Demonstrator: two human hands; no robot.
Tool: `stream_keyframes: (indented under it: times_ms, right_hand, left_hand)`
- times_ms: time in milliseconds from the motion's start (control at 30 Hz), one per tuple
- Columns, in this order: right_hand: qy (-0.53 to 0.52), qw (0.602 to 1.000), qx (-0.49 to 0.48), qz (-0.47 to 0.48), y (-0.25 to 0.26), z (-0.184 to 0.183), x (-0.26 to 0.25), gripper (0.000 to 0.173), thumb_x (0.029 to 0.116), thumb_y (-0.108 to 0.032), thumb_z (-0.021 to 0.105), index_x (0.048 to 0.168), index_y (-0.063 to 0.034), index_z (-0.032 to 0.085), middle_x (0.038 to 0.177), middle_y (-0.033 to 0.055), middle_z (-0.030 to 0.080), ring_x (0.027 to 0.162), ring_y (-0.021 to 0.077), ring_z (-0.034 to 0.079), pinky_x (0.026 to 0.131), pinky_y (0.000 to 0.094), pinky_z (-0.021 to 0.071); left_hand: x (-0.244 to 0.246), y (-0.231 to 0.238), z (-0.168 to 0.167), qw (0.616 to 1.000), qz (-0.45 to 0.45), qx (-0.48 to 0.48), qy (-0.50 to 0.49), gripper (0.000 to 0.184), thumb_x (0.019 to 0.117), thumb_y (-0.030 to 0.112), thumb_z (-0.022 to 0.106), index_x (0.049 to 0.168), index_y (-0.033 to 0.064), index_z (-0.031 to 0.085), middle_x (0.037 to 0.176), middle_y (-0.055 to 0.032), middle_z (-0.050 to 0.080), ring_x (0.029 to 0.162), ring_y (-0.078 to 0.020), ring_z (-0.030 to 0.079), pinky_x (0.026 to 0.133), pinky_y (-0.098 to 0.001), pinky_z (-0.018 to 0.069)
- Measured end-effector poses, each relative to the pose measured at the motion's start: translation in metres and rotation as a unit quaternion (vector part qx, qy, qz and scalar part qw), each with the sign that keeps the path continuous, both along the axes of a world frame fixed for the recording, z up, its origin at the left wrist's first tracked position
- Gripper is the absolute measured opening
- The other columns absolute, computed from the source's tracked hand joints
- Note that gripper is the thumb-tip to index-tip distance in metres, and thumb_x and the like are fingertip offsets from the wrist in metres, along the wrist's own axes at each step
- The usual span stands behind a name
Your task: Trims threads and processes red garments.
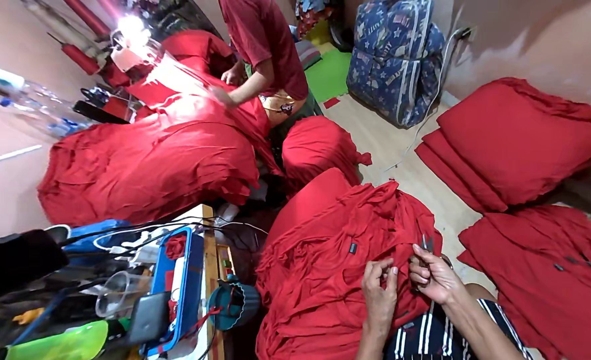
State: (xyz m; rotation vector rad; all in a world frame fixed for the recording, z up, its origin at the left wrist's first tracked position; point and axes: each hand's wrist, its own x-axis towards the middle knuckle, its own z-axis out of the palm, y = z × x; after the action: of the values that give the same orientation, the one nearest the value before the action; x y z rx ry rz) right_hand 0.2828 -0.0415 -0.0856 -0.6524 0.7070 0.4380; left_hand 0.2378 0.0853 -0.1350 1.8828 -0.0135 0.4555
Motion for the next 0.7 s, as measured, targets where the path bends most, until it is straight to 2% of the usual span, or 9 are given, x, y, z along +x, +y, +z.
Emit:
stream_keyframes:
  times_ms: [167, 367, 500, 633, 700]
  right_hand:
    - [-0.011, 0.999, -0.036, 0.004, -0.003, -0.012, -0.004, 0.03, 0.1107, -0.019, 0.04, 0.084, -0.0135, 0.053, 0.053, -0.0081, 0.046, 0.037, -0.0026, 0.035, 0.035, 0.0116, 0.0303]
    - [0.004, 0.998, -0.055, 0.02, -0.006, -0.016, -0.005, 0.028, 0.1099, -0.022, 0.044, 0.085, -0.0128, 0.053, 0.053, -0.0064, 0.047, 0.037, -0.0014, 0.04, 0.036, 0.0123, 0.0347]
    - [-0.008, 0.997, -0.076, 0.03, -0.004, -0.018, -0.005, 0.021, 0.1087, -0.021, 0.048, 0.09, -0.0124, 0.054, 0.053, -0.0063, 0.047, 0.037, -0.0009, 0.04, 0.035, 0.0128, 0.0336]
    - [-0.027, 0.996, -0.08, 0.032, -0.004, -0.02, -0.006, 0.02, 0.109, -0.02, 0.047, 0.092, -0.0115, 0.054, 0.055, -0.0056, 0.049, 0.037, -0.0015, 0.039, 0.035, 0.0124, 0.0335]
    - [-0.025, 0.996, -0.082, 0.035, -0.005, -0.021, -0.005, 0.023, 0.109, -0.021, 0.047, 0.089, -0.0118, 0.055, 0.054, -0.0059, 0.048, 0.037, -0.0012, 0.038, 0.035, 0.0128, 0.0322]
  left_hand:
    - [-0.01, 0.015, 0.001, 0.997, 0.015, 0.065, -0.049, 0.015, 0.0864, 0.001, 0.068, 0.096, -0.0072, 0.076, 0.09, -0.0151, 0.073, 0.083, -0.0127, 0.07, 0.081, -0.0209, 0.057]
    - [-0.009, 0.015, -0.003, 0.994, -0.025, 0.103, -0.024, 0.014, 0.086, 0.002, 0.067, 0.095, -0.0043, 0.076, 0.09, -0.0146, 0.071, 0.084, -0.0161, 0.069, 0.081, -0.0244, 0.0573]
    - [0.001, 0.013, 0.011, 0.993, -0.023, 0.111, -0.037, 0.016, 0.0856, 0.003, 0.065, 0.094, -0.0038, 0.076, 0.096, -0.0155, 0.07, 0.091, -0.0184, 0.069, 0.085, -0.0256, 0.0561]
    - [0.02, 0.009, 0.027, 0.99, -0.056, 0.124, -0.038, 0.015, 0.0872, 0.002, 0.066, 0.096, -0.0038, 0.076, 0.095, -0.0166, 0.071, 0.091, -0.0222, 0.069, 0.086, -0.0311, 0.0567]
    - [0.029, 0.004, 0.024, 0.989, -0.076, 0.122, -0.028, 0.015, 0.0879, 0.004, 0.068, 0.098, -0.0039, 0.076, 0.095, -0.0166, 0.071, 0.089, -0.0224, 0.069, 0.084, -0.0322, 0.0577]
